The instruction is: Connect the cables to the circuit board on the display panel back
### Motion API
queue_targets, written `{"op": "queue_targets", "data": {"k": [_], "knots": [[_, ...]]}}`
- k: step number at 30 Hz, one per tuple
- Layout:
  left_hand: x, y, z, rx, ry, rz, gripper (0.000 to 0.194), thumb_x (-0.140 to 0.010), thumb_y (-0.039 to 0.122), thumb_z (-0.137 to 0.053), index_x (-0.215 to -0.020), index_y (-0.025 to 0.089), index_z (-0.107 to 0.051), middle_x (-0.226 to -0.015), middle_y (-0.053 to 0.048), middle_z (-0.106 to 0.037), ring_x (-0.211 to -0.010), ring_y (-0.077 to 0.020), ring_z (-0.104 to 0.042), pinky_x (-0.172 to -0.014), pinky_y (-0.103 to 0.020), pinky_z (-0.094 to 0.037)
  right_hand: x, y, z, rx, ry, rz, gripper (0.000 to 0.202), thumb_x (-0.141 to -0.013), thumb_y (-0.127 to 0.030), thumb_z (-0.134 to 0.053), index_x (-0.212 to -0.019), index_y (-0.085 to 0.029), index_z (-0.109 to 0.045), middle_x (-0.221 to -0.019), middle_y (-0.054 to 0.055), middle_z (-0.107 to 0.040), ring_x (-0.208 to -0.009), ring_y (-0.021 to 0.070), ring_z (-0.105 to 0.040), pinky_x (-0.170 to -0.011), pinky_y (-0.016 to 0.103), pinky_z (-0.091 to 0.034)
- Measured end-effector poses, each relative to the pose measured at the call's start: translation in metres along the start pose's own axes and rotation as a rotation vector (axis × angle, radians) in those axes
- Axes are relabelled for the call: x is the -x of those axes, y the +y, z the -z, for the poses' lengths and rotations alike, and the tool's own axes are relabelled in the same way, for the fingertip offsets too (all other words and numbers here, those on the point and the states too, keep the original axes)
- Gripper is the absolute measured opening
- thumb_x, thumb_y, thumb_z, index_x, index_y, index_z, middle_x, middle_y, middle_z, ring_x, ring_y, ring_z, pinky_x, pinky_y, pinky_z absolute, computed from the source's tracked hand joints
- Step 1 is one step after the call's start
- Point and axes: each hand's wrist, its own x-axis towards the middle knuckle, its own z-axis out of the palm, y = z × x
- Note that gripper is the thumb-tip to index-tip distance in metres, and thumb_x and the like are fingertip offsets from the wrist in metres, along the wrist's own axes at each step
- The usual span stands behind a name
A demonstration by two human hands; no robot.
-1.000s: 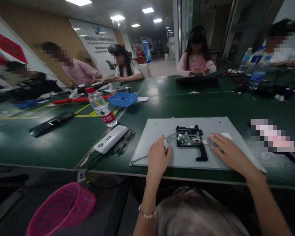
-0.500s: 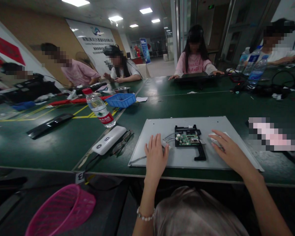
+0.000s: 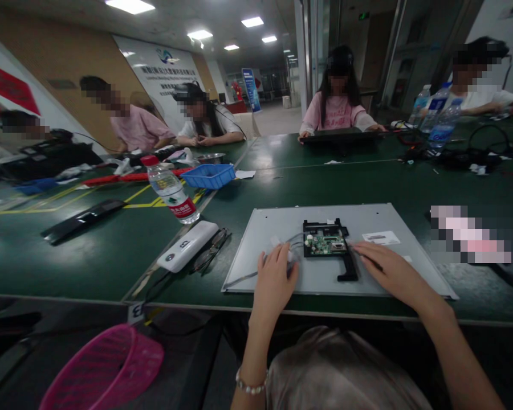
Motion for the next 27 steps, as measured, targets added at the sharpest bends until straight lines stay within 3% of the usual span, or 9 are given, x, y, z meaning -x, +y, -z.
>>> {"op": "queue_targets", "data": {"k": [6, 11, 21, 27], "knots": [[-0.002, -0.004, 0.000, 0.034, -0.008, 0.006, 0.040, -0.093, 0.014, -0.036, -0.131, 0.019, -0.045, -0.132, -0.009, -0.056, -0.127, -0.0203, -0.048, -0.110, -0.045, -0.031, 0.004, 0.014, 0.002, 0.257, 0.261, -0.188, 0.038, -0.091, -0.021, -0.039, -0.121, -0.011, -0.059, -0.125, 0.014, -0.061, -0.119, 0.0260, -0.053, -0.106, 0.046, -0.040], [0.000, -0.006, 0.003, 0.066, 0.011, 0.016, 0.042, -0.092, 0.008, -0.033, -0.126, 0.023, -0.052, -0.129, -0.004, -0.060, -0.131, -0.0185, -0.044, -0.114, -0.047, -0.024, 0.012, 0.031, -0.007, 0.369, 0.198, -0.287, 0.036, -0.090, -0.022, -0.039, -0.116, -0.012, -0.061, -0.121, 0.016, -0.062, -0.118, 0.0310, -0.052, -0.098, 0.052, -0.044], [-0.015, -0.013, 0.019, -0.017, 0.272, 0.079, 0.039, -0.093, 0.012, -0.036, -0.121, 0.026, -0.058, -0.136, -0.003, -0.054, -0.136, -0.0219, -0.036, -0.113, -0.052, -0.022, 0.010, 0.034, -0.012, 0.209, 0.245, -0.223, 0.033, -0.089, -0.025, -0.042, -0.110, -0.018, -0.066, -0.125, 0.012, -0.059, -0.122, 0.0295, -0.049, -0.102, 0.051, -0.042], [-0.017, -0.021, 0.005, -0.083, 0.129, 0.176, 0.036, -0.093, 0.018, -0.037, -0.118, 0.028, -0.060, -0.141, -0.005, -0.048, -0.137, -0.0290, -0.034, -0.105, -0.061, -0.030, 0.011, 0.037, -0.014, 0.165, 0.195, -0.241, 0.036, -0.087, -0.026, -0.044, -0.118, -0.018, -0.063, -0.126, 0.013, -0.059, -0.123, 0.0300, -0.048, -0.102, 0.053, -0.041]]}}
